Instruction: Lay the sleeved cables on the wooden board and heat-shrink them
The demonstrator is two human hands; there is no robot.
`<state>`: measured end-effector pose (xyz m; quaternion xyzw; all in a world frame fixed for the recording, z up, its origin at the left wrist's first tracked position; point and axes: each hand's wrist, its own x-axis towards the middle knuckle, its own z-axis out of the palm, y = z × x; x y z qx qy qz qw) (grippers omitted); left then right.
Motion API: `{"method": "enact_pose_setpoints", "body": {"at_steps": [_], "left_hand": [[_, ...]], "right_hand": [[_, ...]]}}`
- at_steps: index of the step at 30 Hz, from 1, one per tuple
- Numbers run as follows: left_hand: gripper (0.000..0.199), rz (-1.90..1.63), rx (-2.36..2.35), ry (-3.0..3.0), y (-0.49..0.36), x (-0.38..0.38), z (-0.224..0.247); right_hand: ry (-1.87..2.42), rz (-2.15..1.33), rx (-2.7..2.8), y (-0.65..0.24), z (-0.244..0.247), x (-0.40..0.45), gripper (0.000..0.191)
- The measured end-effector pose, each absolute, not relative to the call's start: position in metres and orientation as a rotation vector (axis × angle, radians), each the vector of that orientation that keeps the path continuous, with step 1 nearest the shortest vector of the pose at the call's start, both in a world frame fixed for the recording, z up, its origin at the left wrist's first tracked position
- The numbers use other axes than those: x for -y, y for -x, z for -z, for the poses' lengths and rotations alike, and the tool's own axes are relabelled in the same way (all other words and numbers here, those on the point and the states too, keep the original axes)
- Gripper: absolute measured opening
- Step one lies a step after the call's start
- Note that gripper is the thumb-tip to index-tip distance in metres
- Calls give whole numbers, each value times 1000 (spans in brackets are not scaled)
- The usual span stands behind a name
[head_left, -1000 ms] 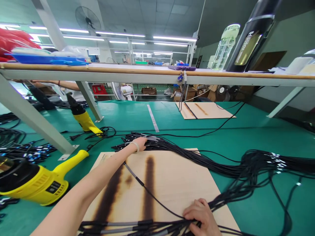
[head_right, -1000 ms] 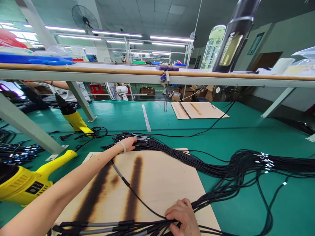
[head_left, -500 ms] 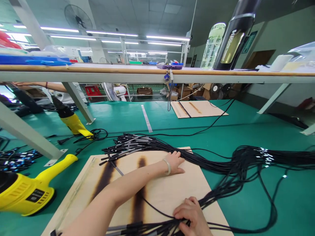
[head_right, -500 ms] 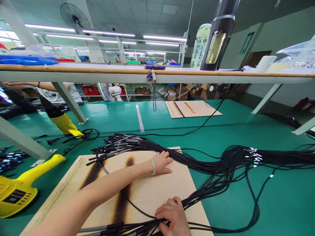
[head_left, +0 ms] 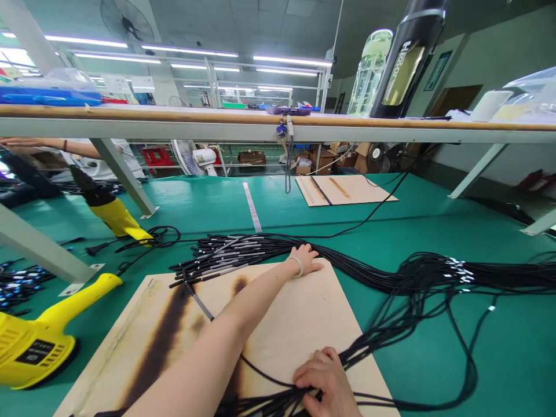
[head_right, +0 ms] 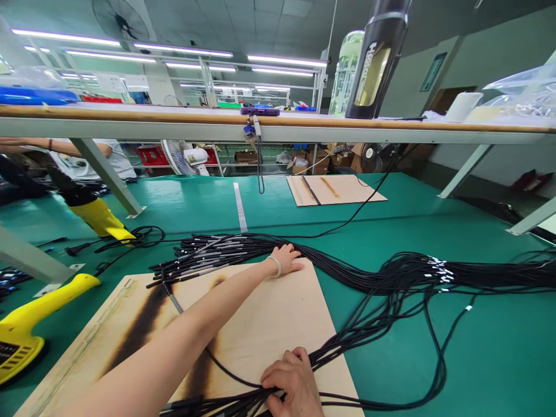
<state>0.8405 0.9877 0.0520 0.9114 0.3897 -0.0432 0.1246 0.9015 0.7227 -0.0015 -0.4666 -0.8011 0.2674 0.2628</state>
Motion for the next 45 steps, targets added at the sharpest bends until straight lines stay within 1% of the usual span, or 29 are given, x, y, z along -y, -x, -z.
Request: {"method": "enact_pose_setpoints", "body": {"at_steps": [5, 7, 10, 12, 16, 19, 22, 27, 31, 35, 41, 45], "left_hand": [[69, 215, -1113, -2610, -838, -991, -56], [62, 217, -1083, -2627, -822, -988, -56], [43, 174, -1089, -2663, -775, -981, -55], [35, 134, -1153, -2674, -734, -974, -55], [31, 55, -1295, -2679, -654, -957, -55], [29, 55, -1343, -2677, -621, -950, -53], [33, 44, -1414, -2642, -613, -956, -50], [42, 54, -1536, -2577, -626, -994, -50], [39, 96, -1517, -2562, -631, -1009, -53], [45, 78, -1459, -2626, -614, -983, -57], [28, 87, -1552, -2665, -548, -916, -64], [28, 152, -1636, -2690, -509, -886, -68]], "right_hand": [[1250, -707, 2175, -902, 3, -723, 29], [1241, -695, 2170, -902, 5, -722, 30], [1244, -683, 2149, -902, 5, -721, 31], [1239, -679, 2140, -901, 4, -721, 31], [1233, -650, 2158, -900, 0, -720, 29], [1236, -601, 2175, -900, -2, -719, 27], [1233, -566, 2165, -901, 0, -718, 27], [1240, -548, 2153, -902, 4, -716, 26], [1274, -561, 2152, -902, 3, -716, 22], [1330, -618, 2117, -900, 0, -715, 21], [1378, -692, 2068, -900, 0, -714, 16], [1352, -679, 2048, -903, 5, -715, 15]]}}
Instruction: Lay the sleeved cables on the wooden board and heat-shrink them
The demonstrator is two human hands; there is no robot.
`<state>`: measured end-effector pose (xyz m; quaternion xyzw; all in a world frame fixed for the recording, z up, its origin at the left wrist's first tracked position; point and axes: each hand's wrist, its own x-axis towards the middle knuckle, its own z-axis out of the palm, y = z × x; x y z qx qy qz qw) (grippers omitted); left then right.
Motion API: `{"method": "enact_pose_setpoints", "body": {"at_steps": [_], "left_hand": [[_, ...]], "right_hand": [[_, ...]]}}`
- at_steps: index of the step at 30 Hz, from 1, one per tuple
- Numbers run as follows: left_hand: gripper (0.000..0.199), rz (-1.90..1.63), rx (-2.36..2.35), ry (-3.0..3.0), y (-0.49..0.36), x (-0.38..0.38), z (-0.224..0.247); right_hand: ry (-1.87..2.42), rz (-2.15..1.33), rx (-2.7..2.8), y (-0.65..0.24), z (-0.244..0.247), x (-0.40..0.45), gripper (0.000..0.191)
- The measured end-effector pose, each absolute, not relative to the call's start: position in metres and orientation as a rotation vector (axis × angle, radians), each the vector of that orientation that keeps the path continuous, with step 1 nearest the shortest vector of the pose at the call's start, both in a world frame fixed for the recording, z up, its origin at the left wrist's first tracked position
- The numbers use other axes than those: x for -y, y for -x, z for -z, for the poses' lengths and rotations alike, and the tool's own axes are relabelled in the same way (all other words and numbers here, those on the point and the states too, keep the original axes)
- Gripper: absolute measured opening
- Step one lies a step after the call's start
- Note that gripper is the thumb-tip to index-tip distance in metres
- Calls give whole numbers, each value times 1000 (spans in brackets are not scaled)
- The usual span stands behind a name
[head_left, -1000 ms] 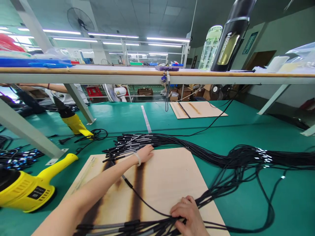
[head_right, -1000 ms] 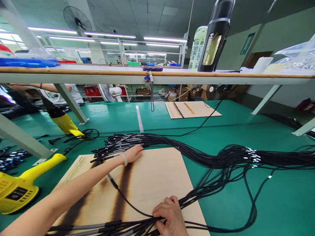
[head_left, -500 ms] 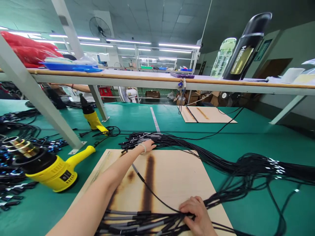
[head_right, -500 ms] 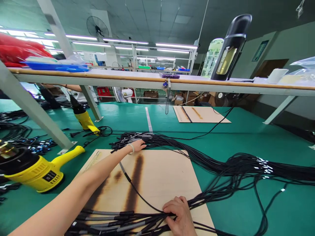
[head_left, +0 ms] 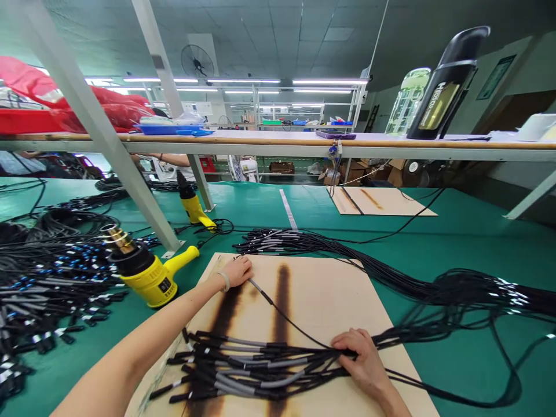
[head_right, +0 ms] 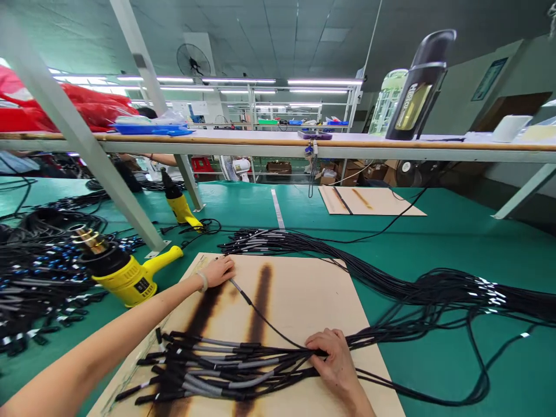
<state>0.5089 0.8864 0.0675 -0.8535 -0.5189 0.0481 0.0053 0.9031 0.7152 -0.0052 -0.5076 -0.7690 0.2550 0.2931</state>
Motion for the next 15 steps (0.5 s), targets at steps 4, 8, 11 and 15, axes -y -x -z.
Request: {"method": "enact_pose_setpoints", "body": {"at_steps": [4, 8, 11, 15], "left_hand": [[32, -245, 1697, 2641, -491, -855, -66], [44, -321, 1797, 2590, -483, -815, -66], [48, -254, 1839, 2583, -479, -784, -69], [52, -131, 1799, 2637, -472, -750, -75]], "right_hand": [[1353, -680, 1994, -904, 9, -715, 14], [1372, -681, 1924, -903, 7, -714, 16], [1377, -657, 1898, -902, 5, -713, 17], [1380, -604, 1890, -902, 5, -713, 17]]}}
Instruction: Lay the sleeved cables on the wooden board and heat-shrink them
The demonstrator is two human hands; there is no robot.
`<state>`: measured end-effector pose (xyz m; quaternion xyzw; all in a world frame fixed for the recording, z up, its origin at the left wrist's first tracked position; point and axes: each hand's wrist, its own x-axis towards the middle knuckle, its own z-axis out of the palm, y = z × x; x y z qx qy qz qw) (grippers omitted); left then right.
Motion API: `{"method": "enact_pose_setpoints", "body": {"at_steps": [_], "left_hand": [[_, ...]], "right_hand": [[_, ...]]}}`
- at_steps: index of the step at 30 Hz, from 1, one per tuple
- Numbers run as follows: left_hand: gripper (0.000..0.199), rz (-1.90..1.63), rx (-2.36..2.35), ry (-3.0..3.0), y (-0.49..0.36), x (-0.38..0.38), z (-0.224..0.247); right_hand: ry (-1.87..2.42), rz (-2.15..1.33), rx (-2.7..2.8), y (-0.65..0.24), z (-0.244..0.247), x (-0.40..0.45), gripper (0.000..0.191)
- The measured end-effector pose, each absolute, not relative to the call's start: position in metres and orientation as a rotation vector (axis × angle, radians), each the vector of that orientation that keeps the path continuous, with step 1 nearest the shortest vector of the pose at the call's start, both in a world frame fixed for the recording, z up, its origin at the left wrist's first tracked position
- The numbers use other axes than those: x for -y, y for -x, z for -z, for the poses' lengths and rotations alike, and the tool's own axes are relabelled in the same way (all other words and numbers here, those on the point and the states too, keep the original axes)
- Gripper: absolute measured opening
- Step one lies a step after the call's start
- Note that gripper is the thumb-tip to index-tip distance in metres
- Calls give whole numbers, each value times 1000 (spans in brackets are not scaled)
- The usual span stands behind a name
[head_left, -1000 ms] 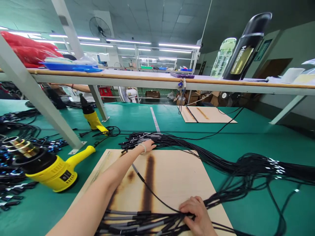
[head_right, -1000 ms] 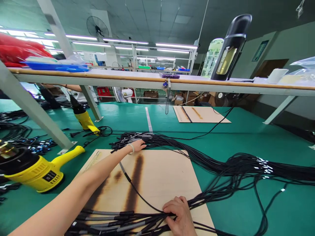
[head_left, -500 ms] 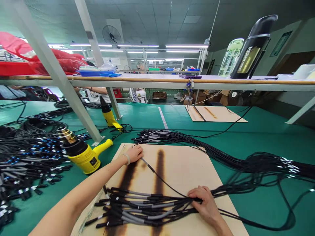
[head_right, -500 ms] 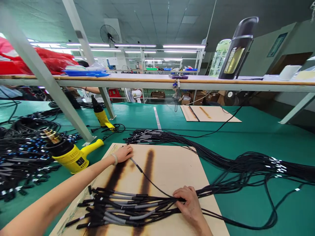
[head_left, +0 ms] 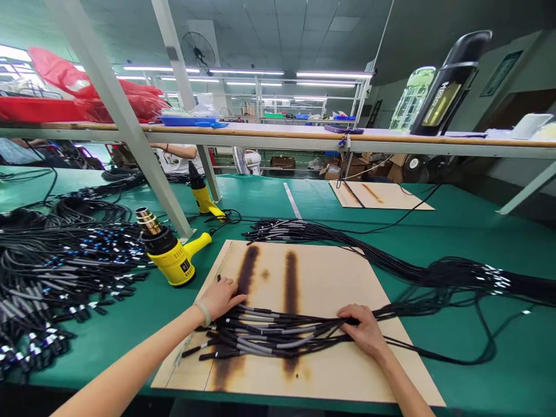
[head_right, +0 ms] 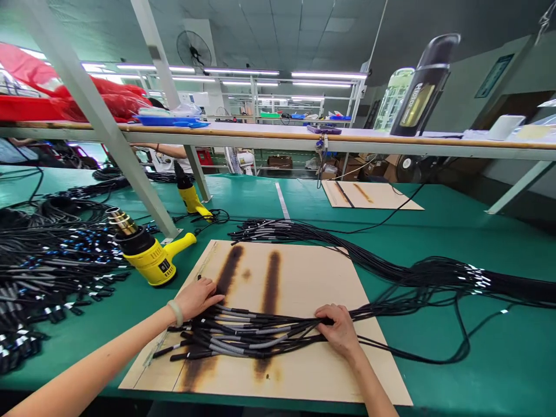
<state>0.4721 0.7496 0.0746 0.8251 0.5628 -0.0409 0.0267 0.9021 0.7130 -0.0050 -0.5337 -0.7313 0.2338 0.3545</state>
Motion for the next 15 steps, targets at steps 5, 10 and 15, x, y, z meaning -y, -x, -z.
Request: {"method": "enact_pose_setpoints", "body": {"at_steps": [5, 10, 15], "left_hand": [[70, 47, -1701, -2534, -466, -712, -78], [99, 27, -1598, -2576, -466, -684, -71], [83, 26, -1647, -2594, -471, -679, -63]], "right_hand": [[1412, -523, 1886, -903, 10, -713, 18], [1378, -456, 1887, -902, 13, -715, 15], [1478, -298, 1962, -896, 1, -710, 16]]}}
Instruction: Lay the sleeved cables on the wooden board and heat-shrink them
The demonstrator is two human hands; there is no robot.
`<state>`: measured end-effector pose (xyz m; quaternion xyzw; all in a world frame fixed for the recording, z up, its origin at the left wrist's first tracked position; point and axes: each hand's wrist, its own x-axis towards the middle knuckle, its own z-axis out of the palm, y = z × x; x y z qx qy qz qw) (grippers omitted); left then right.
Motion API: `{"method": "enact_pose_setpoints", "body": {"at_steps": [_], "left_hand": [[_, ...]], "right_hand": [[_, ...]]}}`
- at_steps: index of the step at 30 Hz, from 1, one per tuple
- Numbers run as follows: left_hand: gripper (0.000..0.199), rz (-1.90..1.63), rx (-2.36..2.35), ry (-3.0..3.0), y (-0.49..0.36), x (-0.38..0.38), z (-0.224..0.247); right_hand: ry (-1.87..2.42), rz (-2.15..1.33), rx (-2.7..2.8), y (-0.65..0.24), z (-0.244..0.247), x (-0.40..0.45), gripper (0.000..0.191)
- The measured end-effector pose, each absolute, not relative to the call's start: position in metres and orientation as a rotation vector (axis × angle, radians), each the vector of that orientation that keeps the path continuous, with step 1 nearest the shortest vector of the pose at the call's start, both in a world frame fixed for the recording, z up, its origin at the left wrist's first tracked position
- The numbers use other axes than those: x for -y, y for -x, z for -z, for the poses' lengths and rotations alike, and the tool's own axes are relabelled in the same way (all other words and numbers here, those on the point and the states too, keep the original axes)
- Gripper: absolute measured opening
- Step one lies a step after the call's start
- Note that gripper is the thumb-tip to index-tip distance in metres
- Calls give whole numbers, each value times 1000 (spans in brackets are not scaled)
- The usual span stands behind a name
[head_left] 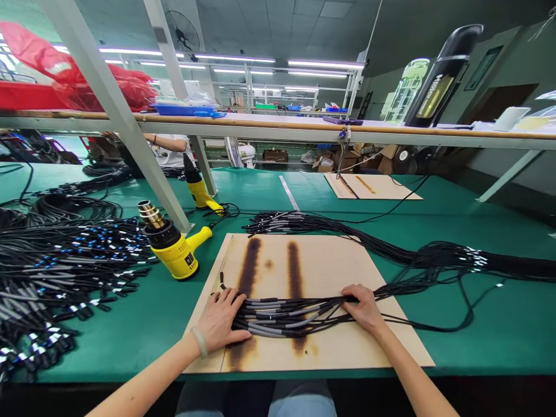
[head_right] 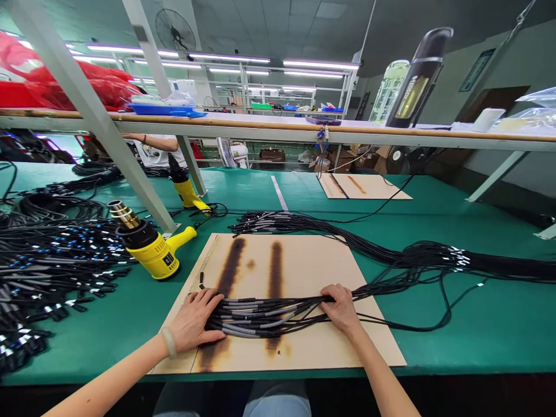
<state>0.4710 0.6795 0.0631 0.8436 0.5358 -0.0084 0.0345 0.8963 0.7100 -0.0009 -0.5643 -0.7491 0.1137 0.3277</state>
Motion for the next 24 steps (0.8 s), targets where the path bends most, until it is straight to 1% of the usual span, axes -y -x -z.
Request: {"method": "enact_pose_setpoints", "body": {"at_steps": [2, 4, 6, 9, 10, 11, 14, 18, 24], "left_hand": [[65, 38, -1671, -2607, -473, -681, -63], [57, 62, -1672, -2621, -474, -683, -63], [61, 50, -1643, -2636, -473, -682, -62], [82, -21, -1574, -2676, -469, -681, -58], [85, -34, -1564, -2686, -468, -681, -57], [84, -36, -1566, -2691, -467, -682, -55], [69, 30, -1609, -2697, -470, -688, -55], [57, 146, -1621, -2743, -476, -702, -58], [50, 181, -1733, -2716, -482, -737, -58]], "right_hand": [[1560, -224, 1989, -895, -4, -704, 20], [1620, -157, 1984, -897, -6, -695, 25], [1650, -99, 1937, -901, -4, -684, 29], [1629, -62, 1829, -910, 1, -664, 34], [1616, -75, 1802, -912, 3, -658, 34], [1608, -97, 1789, -914, 4, -652, 33], [1626, -144, 1821, -911, 5, -640, 31], [1615, -188, 1910, -898, 3, -645, 30], [1601, -209, 1895, -884, 1, -692, 29]]}}
